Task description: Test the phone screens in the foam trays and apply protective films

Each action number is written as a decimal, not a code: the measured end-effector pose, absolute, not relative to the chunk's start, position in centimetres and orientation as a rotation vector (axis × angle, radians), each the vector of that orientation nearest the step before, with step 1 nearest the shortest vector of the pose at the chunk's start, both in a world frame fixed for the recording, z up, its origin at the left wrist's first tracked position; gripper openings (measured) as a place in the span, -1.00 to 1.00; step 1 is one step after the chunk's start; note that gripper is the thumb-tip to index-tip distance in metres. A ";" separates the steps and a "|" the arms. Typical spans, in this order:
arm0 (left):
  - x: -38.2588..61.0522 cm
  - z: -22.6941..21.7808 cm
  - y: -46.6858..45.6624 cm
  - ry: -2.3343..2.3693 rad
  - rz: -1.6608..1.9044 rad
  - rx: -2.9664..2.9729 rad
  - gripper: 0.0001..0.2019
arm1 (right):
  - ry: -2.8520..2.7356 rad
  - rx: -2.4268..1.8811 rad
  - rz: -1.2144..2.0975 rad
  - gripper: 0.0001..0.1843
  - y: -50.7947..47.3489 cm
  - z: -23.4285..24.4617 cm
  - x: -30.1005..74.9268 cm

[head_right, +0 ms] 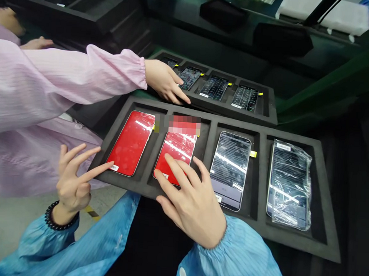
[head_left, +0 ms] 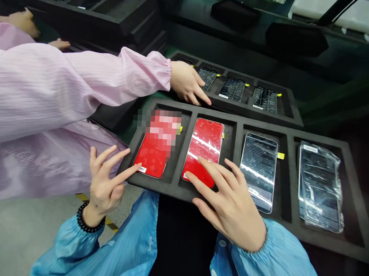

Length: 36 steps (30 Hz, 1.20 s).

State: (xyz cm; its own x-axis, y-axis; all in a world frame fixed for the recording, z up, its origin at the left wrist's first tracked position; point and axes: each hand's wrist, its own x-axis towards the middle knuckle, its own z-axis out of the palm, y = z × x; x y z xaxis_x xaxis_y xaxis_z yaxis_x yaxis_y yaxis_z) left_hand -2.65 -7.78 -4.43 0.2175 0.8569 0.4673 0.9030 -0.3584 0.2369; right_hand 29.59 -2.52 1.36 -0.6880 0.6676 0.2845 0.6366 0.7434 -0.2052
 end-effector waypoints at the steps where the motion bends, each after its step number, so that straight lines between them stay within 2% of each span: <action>1: -2.7 -4.3 -7.8 -1.732 -0.816 -2.383 -0.48 | -2.634 -1.011 0.126 -0.59 -2.5 1.4 29.5; 6: -2.6 -4.2 -7.3 -1.741 -0.916 -2.354 -0.44 | -2.661 -1.020 0.148 -0.49 -2.2 1.6 29.3; 9: -2.6 -4.1 -7.0 -1.725 -0.806 -2.424 -0.43 | -2.684 -1.015 0.157 -0.54 -2.2 1.5 29.4; 13: -2.7 -4.1 -6.9 -1.684 -0.853 -2.409 -0.41 | -2.683 -1.016 0.161 -0.49 -2.2 1.5 29.4; 23: -2.8 -4.2 -7.1 -1.682 -0.870 -2.447 -0.42 | -2.686 -1.007 0.166 -0.55 -2.4 1.5 29.4; 26: -2.8 -4.1 -7.0 -1.691 -0.877 -2.450 -0.40 | -2.680 -1.018 0.175 -0.48 -2.4 1.4 29.4; 36: -2.8 -4.5 -7.0 -1.662 -0.879 -2.445 -0.42 | -2.693 -1.015 0.191 -0.53 -2.6 1.4 29.4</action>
State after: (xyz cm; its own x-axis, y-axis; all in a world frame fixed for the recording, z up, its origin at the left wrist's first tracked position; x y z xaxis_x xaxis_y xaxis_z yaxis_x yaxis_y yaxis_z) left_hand -2.77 -6.96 -4.46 0.2573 0.8375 0.4820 0.8700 -0.4179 0.2617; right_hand 29.43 -2.57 1.40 -0.7237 0.6630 0.1917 0.6293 0.7479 -0.2110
